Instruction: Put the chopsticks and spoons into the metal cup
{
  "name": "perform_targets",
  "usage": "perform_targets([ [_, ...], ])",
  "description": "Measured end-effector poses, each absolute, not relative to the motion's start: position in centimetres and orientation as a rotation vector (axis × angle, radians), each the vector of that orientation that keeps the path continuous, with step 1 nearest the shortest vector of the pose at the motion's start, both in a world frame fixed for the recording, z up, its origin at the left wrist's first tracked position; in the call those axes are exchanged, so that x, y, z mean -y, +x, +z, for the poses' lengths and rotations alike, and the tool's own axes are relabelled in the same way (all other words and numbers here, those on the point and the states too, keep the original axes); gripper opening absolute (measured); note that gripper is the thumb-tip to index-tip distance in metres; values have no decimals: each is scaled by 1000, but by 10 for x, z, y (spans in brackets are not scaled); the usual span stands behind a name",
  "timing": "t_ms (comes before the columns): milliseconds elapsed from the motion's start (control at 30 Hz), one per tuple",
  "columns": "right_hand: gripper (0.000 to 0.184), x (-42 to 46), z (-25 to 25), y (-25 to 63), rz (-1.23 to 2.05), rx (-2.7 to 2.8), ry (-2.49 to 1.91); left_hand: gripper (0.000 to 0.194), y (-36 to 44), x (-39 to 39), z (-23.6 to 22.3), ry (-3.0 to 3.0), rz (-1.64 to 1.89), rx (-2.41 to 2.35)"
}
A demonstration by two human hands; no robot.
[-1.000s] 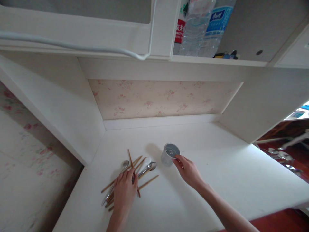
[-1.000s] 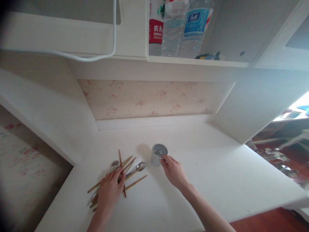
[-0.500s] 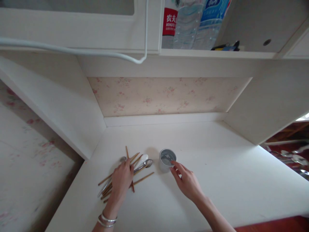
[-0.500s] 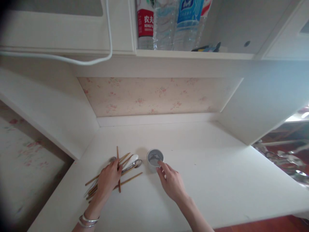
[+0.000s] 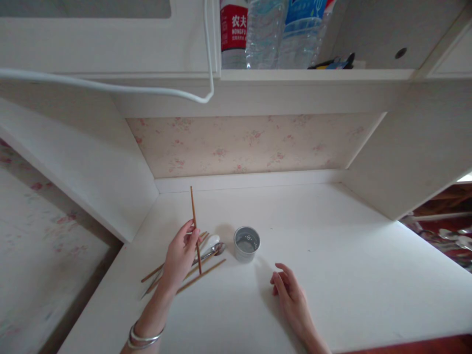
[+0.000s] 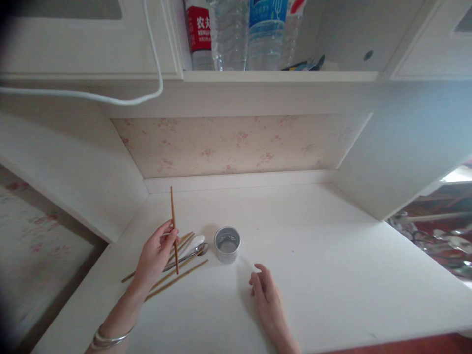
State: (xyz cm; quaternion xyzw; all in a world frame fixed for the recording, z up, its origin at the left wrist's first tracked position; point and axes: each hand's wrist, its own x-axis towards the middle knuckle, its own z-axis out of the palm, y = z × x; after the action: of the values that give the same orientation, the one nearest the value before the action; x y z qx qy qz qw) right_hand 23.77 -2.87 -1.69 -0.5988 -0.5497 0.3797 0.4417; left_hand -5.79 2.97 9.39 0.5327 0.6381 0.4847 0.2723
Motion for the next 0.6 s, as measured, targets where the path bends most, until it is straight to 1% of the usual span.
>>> perform_targets([
  [133,41,25,-20,235,976,1320,-1478,37,-23,-40,137,1328,1428,-1363],
  [267,42,24,-24,235,978,1321,-1501,31,12,-58,151,1233,1485,-1062],
  [400,39,25,-25,236,953,1344,-1508,30,35,-78,136,1195,1425,-997],
  [600,33,23,-24,236,887,1438,-1541,31,47,-91,97,1427,1325,-1255],
])
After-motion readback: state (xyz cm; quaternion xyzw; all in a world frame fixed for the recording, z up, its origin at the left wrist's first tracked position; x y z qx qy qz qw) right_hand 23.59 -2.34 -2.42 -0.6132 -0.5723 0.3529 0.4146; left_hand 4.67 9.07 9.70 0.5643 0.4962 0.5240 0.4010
